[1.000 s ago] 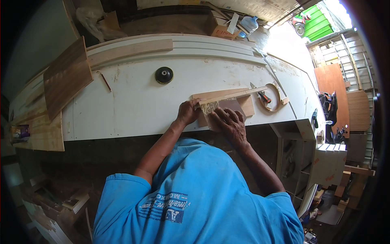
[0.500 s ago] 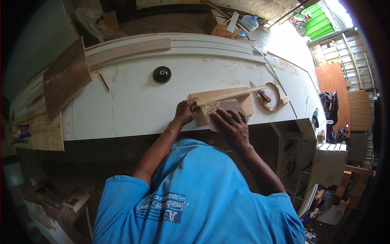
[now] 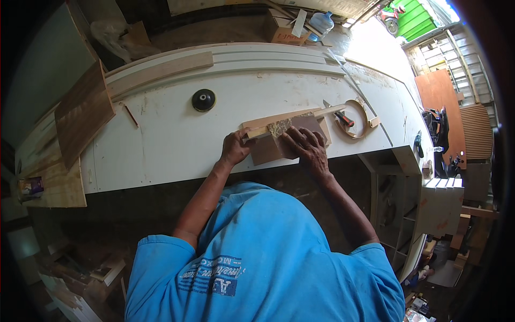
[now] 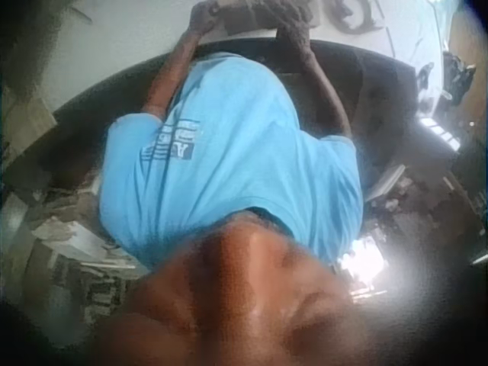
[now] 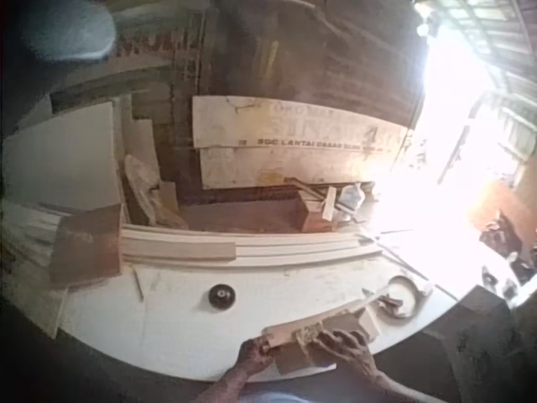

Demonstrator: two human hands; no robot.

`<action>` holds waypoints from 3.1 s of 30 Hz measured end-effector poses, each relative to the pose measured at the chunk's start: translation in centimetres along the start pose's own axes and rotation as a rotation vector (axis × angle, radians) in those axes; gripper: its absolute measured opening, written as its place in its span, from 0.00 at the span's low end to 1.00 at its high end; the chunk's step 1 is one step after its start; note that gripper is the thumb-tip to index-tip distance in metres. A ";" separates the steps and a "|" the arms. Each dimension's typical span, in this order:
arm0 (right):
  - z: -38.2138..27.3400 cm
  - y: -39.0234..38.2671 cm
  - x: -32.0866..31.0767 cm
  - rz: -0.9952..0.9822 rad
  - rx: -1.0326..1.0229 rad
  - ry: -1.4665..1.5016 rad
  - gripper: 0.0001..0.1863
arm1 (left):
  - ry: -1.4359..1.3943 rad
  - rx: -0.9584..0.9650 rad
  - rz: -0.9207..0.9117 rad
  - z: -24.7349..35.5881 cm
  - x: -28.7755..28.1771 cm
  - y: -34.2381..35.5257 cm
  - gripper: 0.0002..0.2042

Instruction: The person applies a laminate strip to the edge of a wooden board, pressing it into place by hand, and then uses a piece of wood to rub and secure the adhesive along the entire length of the edge.

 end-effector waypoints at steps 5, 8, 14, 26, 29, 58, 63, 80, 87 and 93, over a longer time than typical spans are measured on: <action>-1.0 -0.9 -1.7 -0.023 0.013 0.057 0.32 | -0.031 -0.020 0.016 0.2 -0.2 -0.2 0.18; -0.3 -1.3 -2.7 0.057 0.017 0.038 0.32 | 0.006 -0.037 -0.013 -0.3 0.1 -0.2 0.18; -0.9 0.4 -1.2 0.003 -0.001 -0.021 0.31 | 0.006 -0.044 0.001 0.1 0.1 0.0 0.17; -2.6 1.2 -0.7 -0.033 -0.026 0.063 0.32 | 0.070 -0.046 0.011 0.1 0.2 0.0 0.18; -3.0 1.0 -0.8 -0.036 -0.018 0.055 0.33 | 0.061 0.014 0.050 0.3 0.1 -0.1 0.17; 8.2 -3.0 -3.2 0.047 0.048 0.013 0.32 | -0.076 0.003 0.075 0.9 -0.2 -0.3 0.15; 8.0 -2.0 -1.9 0.039 0.028 0.020 0.33 | -0.017 -0.005 0.050 0.5 0.2 -0.2 0.16; 14.5 -4.5 -4.1 0.068 0.084 -0.041 0.33 | 0.027 -0.072 0.006 0.2 0.6 -0.1 0.18; 15.7 -4.6 -1.7 0.057 0.035 0.010 0.37 | 0.019 -0.063 0.011 1.7 0.7 -0.1 0.16; 14.7 -4.2 -4.0 -0.017 -0.001 0.062 0.33 | 0.044 -0.060 0.036 0.8 0.2 -0.4 0.15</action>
Point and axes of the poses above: each hand's wrist, its own y-axis towards the middle knuckle, its own x-axis out of the palm, z = x × y, the point moved 9 cm from there along y, towards the middle knuckle, and after that the axes turned 2 degrees about y, right-handed, at the moved point
